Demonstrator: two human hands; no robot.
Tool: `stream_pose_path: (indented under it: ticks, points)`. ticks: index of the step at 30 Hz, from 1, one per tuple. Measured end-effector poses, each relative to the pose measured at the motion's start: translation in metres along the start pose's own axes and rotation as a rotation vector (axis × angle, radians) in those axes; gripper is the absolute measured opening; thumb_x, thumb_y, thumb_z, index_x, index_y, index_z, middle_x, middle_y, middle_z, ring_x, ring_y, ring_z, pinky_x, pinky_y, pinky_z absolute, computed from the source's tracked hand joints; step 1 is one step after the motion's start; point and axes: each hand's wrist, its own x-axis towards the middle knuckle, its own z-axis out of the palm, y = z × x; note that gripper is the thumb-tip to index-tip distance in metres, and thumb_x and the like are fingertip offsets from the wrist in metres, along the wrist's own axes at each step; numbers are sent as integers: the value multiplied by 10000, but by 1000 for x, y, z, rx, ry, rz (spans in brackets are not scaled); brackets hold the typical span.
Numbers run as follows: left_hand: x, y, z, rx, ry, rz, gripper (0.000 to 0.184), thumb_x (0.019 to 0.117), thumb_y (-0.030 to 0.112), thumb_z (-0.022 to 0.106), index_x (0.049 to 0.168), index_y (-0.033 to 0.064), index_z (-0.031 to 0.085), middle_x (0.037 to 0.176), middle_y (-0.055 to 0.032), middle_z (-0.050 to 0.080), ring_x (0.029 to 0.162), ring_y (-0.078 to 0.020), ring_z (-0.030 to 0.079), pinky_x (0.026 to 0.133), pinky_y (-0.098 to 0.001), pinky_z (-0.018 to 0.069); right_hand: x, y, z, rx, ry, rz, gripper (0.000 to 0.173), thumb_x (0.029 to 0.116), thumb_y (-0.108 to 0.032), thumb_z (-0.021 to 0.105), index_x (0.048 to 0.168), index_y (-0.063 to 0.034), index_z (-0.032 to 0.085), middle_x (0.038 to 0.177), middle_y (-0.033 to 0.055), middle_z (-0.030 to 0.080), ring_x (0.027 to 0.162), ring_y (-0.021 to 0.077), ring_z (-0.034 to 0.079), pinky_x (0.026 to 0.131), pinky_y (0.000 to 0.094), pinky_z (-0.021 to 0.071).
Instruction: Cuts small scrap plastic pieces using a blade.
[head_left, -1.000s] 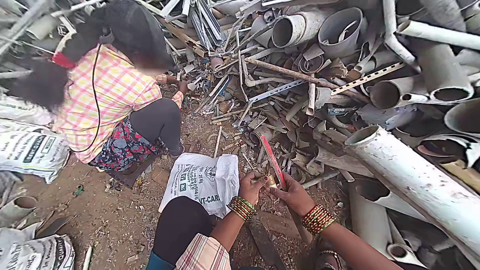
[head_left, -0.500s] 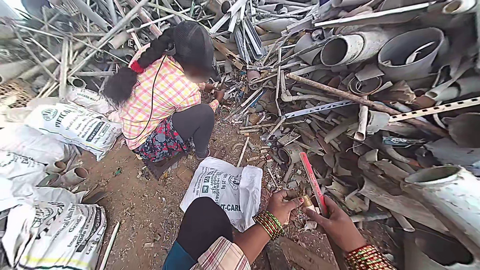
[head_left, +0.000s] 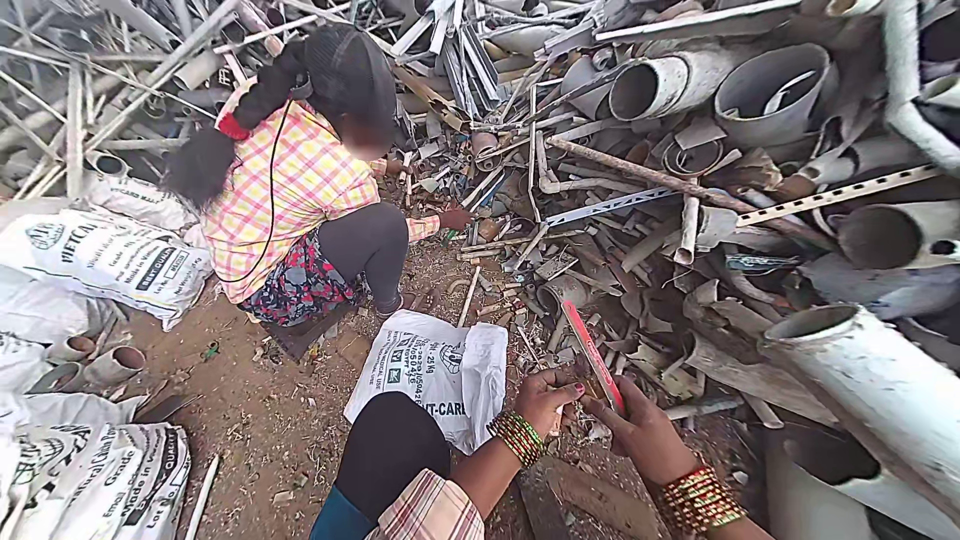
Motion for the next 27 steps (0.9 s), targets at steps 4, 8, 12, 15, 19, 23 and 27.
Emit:
stream_pose_path:
  ticks: [4, 8, 12, 15, 19, 23, 27]
  points:
    - [-1, 2, 0, 13, -15, 31, 66, 1005, 0, 543, 986, -30, 599, 759, 5, 583, 567, -20, 534, 555, -173, 483, -2, -7, -3, 96, -75, 55, 302, 1005, -165, 626, 1238, 9, 544, 784, 69, 589, 529, 104, 518, 499, 290, 453]
    - [-2, -4, 2, 5, -28, 59, 89, 1026, 29, 520, 1010, -30, 584, 744, 5, 581, 558, -21, 541, 553, -172, 489, -4, -12, -3, 163, -104, 101, 217, 1031, -137, 584, 1200, -14, 523, 741, 18, 596, 468, 49, 490, 442, 213, 425]
    - [0, -9, 5, 69, -36, 73, 113, 1031, 77, 539, 1046, -27, 581, 771, 2, 580, 549, -13, 529, 536, -169, 479, -3, -11, -5, 153, -85, 117, 239, 1025, -139, 584, 1214, -6, 523, 739, 22, 598, 473, 56, 502, 450, 221, 436]
    - [1, -7, 2, 96, -25, 38, 141, 1036, 86, 543, 1087, -40, 579, 815, -17, 585, 556, -21, 533, 535, -173, 480, 1, -6, -3, 75, -88, 109, 295, 1004, -156, 648, 1228, -1, 535, 780, 68, 607, 496, 98, 515, 473, 267, 451]
    - [1, -11, 2, 188, 74, 95, 273, 997, 67, 604, 1225, -48, 508, 950, -73, 587, 648, -51, 565, 573, -205, 493, 2, -8, -6, -39, -108, 91, 497, 947, -128, 729, 1352, 35, 491, 960, 226, 636, 702, 290, 636, 647, 466, 534]
    - [6, -22, -5, 566, 146, 571, 444, 828, -9, 749, 1246, -104, 633, 1284, -267, 594, 1085, -284, 619, 913, -381, 519, 0, -14, -14, -3, -83, 66, 463, 982, -128, 667, 1378, 1, 465, 906, 166, 630, 652, 229, 616, 593, 405, 524]
    - [8, -22, -7, 765, 114, 810, 231, 843, 1, 744, 1071, -16, 772, 1219, -236, 684, 1075, -352, 689, 947, -457, 554, 0, -20, -22, 106, -61, 101, 257, 990, -160, 662, 1190, -7, 611, 746, 46, 596, 525, 86, 530, 496, 258, 455]
